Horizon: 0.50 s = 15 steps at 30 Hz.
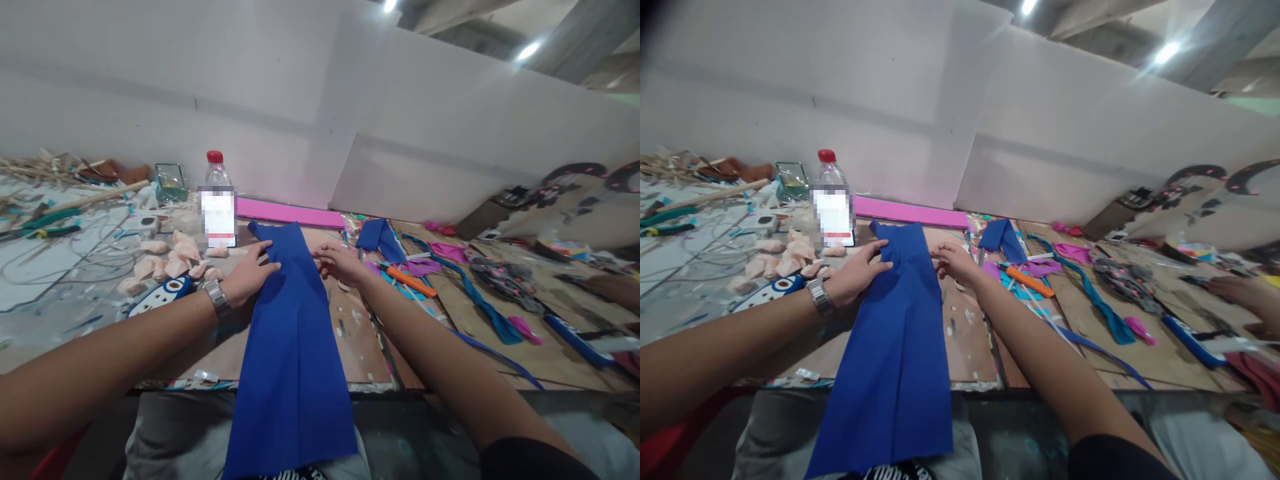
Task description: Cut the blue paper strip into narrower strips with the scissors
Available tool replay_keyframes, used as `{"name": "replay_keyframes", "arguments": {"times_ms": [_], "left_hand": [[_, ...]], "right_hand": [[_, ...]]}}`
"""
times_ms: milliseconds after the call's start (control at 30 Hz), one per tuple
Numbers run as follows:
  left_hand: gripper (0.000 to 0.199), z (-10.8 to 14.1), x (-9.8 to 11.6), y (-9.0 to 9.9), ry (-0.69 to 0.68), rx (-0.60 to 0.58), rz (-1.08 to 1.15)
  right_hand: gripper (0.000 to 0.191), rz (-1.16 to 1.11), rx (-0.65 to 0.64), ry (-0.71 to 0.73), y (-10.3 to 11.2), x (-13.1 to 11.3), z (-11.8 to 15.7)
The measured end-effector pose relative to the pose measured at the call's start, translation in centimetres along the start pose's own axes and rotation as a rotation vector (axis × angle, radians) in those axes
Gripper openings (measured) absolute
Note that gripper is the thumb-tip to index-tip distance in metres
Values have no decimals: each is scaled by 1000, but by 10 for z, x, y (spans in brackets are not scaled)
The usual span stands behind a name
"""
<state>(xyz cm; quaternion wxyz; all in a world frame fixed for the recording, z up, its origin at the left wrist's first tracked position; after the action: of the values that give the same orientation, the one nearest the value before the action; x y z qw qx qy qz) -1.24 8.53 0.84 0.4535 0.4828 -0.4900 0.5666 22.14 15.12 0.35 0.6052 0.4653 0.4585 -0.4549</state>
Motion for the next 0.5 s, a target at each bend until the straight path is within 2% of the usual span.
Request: {"name": "replay_keyframes", "arguments": {"times_ms": [100, 200, 267, 333, 500], "left_hand": [[76, 5, 12, 0, -131, -13, -81], [78, 13, 31, -5, -416, -103, -181], [77, 16, 36, -7, -518, -133, -246], [76, 13, 33, -5, -472, -117, -259], [75, 1, 9, 0, -185, -59, -69]], "right_hand": [[31, -47, -15, -43, -6, -2, -8], [34, -80, -11, -52, -10, -5, -15], [31, -92, -18, -52, -13, -6, -21], [27, -97, -20, -46, -15, -6, -28], [24, -64, 95, 15, -20, -4, -51]]}}
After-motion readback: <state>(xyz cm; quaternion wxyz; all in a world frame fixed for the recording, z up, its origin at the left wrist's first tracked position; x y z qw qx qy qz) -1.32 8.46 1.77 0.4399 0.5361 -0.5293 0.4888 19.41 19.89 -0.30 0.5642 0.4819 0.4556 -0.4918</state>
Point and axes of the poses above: each hand's wrist, its own z-axis away from the middle knuckle, its own y-axis out of the back of the hand, x = y × z, the point moved 5 cm from there along -z, towards the middle knuckle, and after that the axes turned 10 degrees about x, right-handed, at the moved point
